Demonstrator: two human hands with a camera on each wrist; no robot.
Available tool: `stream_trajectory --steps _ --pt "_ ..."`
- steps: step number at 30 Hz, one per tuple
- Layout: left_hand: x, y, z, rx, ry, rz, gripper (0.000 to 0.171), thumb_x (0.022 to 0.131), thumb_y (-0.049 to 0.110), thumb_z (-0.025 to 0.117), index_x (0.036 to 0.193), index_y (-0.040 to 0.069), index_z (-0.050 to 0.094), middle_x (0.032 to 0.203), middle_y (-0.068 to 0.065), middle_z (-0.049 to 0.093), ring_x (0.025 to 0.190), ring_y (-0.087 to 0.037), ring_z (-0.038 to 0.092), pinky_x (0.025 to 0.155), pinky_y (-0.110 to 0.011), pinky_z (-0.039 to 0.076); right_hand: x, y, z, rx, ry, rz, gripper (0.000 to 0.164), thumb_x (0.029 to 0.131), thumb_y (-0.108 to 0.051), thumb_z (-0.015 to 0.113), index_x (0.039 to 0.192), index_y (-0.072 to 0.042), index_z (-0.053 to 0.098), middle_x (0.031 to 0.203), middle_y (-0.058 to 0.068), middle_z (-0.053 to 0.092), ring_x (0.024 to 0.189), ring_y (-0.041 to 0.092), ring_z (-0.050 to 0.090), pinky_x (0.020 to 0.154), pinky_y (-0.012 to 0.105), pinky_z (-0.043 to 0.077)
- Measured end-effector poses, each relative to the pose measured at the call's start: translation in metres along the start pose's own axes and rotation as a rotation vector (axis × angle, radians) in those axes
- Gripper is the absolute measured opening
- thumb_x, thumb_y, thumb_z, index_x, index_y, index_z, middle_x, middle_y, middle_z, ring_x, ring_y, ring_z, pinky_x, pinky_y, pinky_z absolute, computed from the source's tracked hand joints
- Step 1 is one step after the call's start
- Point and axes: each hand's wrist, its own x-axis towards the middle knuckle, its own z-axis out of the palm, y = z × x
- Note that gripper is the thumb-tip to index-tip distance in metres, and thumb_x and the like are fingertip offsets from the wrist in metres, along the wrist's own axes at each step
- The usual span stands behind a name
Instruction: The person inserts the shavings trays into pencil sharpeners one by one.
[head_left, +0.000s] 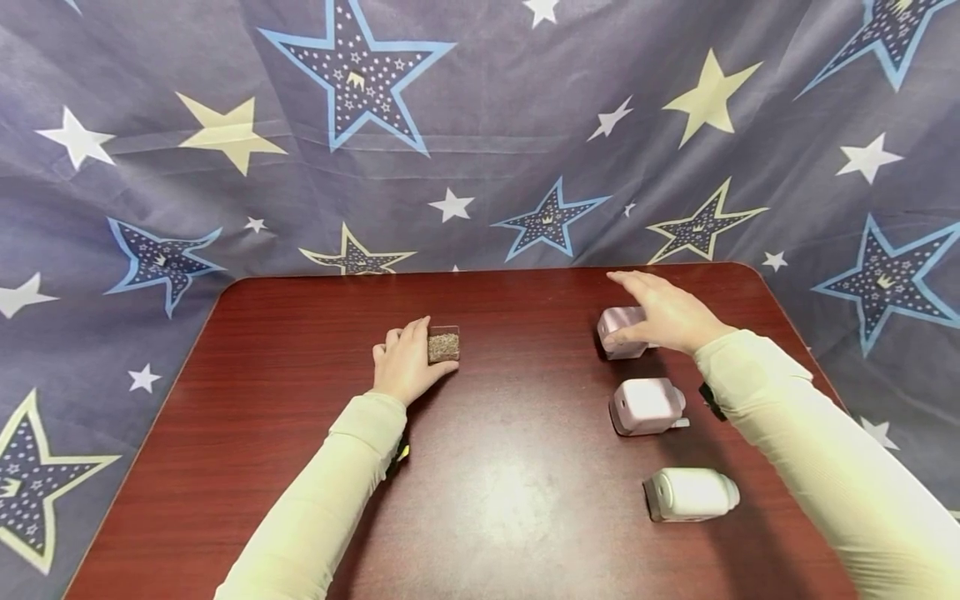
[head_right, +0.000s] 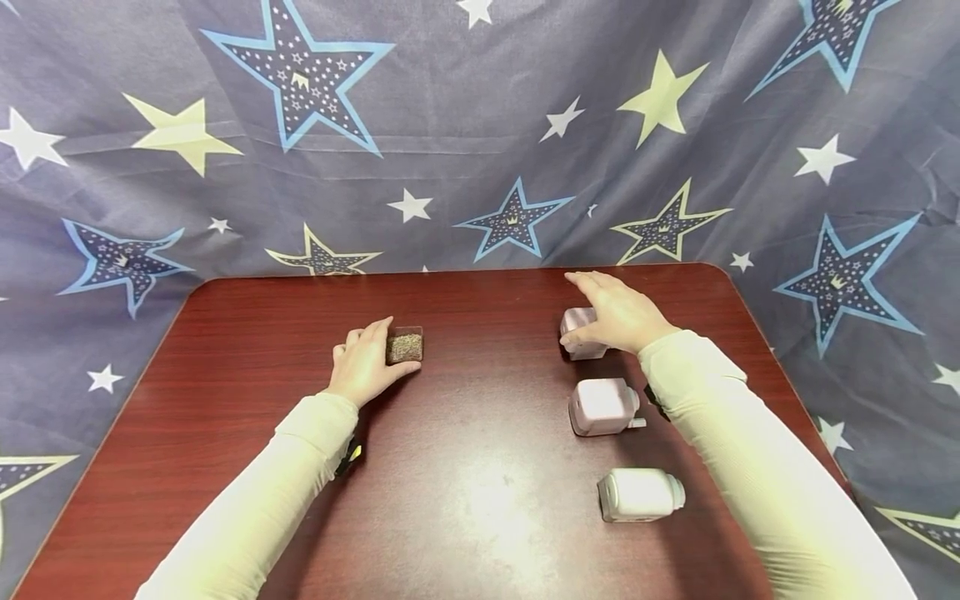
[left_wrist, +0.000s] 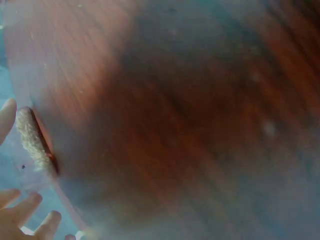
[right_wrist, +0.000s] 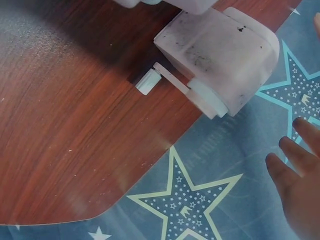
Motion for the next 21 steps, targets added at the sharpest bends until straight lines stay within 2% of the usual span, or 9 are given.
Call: stream_trajectory --steps 10,17,21 --pt "0.000 -0.010 0.002 -0.028 -0.045 -0.050 0.086 0.084 0.044 0.072 0.153 0.001 0.043 0.145 -0.022 0.057 0.128 -0.040 0.050 0.095 -0.059 0.035 0.007 0.005 0.004 0.029 -0.042 0.036 0.104 0.071 -0.044 0.083 0.152 0.004 0.040 0.152 0.031 0.044 0.141 0.045 0.039 0.113 0.057 0.030" --pt "0.001 -0.010 0.003 -0.035 -0.034 -0.038 0.080 0.086 0.043 0.071 0.151 0.003 0.047 0.143 -0.020 0.059 0.125 -0.039 0.052 0.092 -0.059 0.037 0.014 0.006 0.010 0.060 -0.100 0.057 0.103 0.071 -0.040 0.084 0.151 0.006 0.040 0.152 0.032 0.043 0.140 0.045 0.040 0.113 0.056 0.031" --pt "0.002 -0.009 0.005 0.001 -0.013 -0.025 0.077 0.085 0.046 0.071 0.149 0.005 0.052 0.140 -0.018 0.062 0.121 -0.037 0.055 0.090 -0.058 0.039 0.016 0.007 0.018 0.078 -0.134 0.080 0.102 0.068 -0.038 0.086 0.148 0.009 0.043 0.148 0.034 0.047 0.135 0.046 0.045 0.111 0.056 0.034"
